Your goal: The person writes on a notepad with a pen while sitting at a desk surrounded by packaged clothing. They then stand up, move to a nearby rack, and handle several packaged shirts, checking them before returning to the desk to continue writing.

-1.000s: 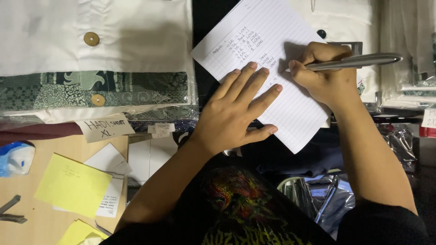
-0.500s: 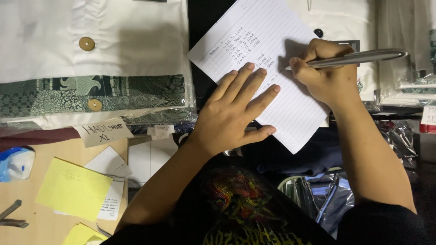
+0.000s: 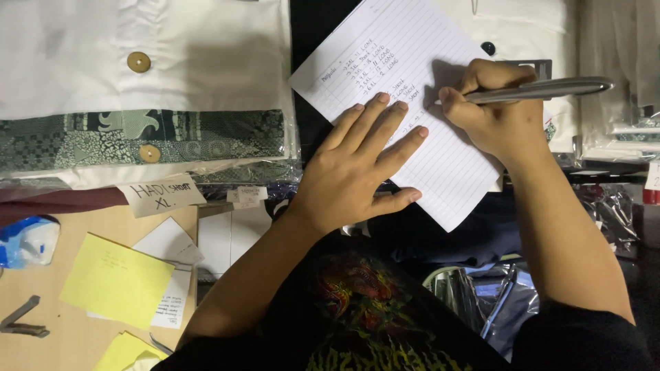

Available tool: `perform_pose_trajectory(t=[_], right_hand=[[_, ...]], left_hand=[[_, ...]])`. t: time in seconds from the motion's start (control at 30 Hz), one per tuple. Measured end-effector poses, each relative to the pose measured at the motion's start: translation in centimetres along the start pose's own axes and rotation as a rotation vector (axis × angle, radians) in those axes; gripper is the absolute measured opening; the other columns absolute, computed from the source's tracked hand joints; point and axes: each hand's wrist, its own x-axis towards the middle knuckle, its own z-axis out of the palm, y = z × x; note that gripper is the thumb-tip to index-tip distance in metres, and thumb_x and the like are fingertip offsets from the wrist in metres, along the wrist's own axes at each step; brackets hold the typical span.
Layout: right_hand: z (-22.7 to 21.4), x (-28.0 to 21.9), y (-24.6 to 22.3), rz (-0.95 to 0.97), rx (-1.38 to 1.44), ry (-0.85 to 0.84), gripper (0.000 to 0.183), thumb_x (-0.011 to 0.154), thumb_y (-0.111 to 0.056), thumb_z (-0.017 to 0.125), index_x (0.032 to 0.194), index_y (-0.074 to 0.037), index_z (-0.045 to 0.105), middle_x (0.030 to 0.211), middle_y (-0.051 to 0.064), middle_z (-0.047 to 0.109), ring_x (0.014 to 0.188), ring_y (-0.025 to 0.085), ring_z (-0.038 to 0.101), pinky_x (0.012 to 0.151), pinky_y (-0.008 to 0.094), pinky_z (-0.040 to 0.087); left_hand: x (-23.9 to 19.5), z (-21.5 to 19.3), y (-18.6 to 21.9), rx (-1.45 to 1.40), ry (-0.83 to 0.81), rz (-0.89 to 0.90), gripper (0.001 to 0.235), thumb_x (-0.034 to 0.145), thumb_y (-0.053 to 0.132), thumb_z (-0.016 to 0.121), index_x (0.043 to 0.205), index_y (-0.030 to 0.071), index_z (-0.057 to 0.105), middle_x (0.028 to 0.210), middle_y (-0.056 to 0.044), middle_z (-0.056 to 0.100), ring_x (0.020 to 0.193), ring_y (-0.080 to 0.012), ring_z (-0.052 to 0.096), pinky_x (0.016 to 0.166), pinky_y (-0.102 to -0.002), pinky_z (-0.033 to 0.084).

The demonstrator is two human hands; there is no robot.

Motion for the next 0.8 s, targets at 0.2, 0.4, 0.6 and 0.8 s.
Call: perform_pose_trajectory(t=[0.2,0.4,0.6,0.8], right_hand=[[0.1,0.0,0.4,-0.019,-0.032,0.015,0.03,0.085,0.0,0.061,0.062,-0.003,0.042,0.055,0.004,0.04,0.051,0.014,0.033,0.048,0.027,0.025],[0.0,0.1,0.0,0.0,0.001,0.003,0.032,0.083,0.001,0.061,0.06,-0.003,0.04,0.053,0.002,0.037,0.05,0.013,0.03,0.048,0.026,0.022],[-0.1,0.0,-0.2,0.065,-0.004,0.003,0.031,0.083,-0.001,0.061,0.06,-0.004,0.04,0.053,0.002,0.039,0.05,0.012,0.032,0.047,0.026,0.024],[0.0,-0.3,0.6,0.11,0.064,0.078,0.032,0.087,0.0,0.062,0.063,-0.005,0.041,0.057,0.001,0.04,0.055,0.011,0.035,0.051,0.025,0.026]], left_hand=[[-0.1,0.2,-0.1,0.008,0.012,0.011,0.056,0.087,0.054,0.046,0.123,0.011,0.046,0.123,-0.015,0.049,0.119,-0.0312,0.042,0.098,-0.042,0.04],[-0.1,0.0,0.0,0.001,-0.021,-0.003,0.057,0.086,0.055,0.047,0.123,0.011,0.046,0.125,-0.015,0.048,0.12,-0.0304,0.04,0.099,-0.041,0.037],[-0.1,0.0,0.0,-0.015,-0.01,-0.005,0.056,0.086,0.053,0.045,0.122,0.01,0.048,0.124,-0.016,0.048,0.12,-0.0312,0.041,0.1,-0.041,0.036],[-0.1,0.1,-0.1,0.007,-0.006,0.009,0.057,0.086,0.055,0.046,0.123,0.011,0.046,0.124,-0.016,0.049,0.12,-0.031,0.041,0.1,-0.041,0.036]])
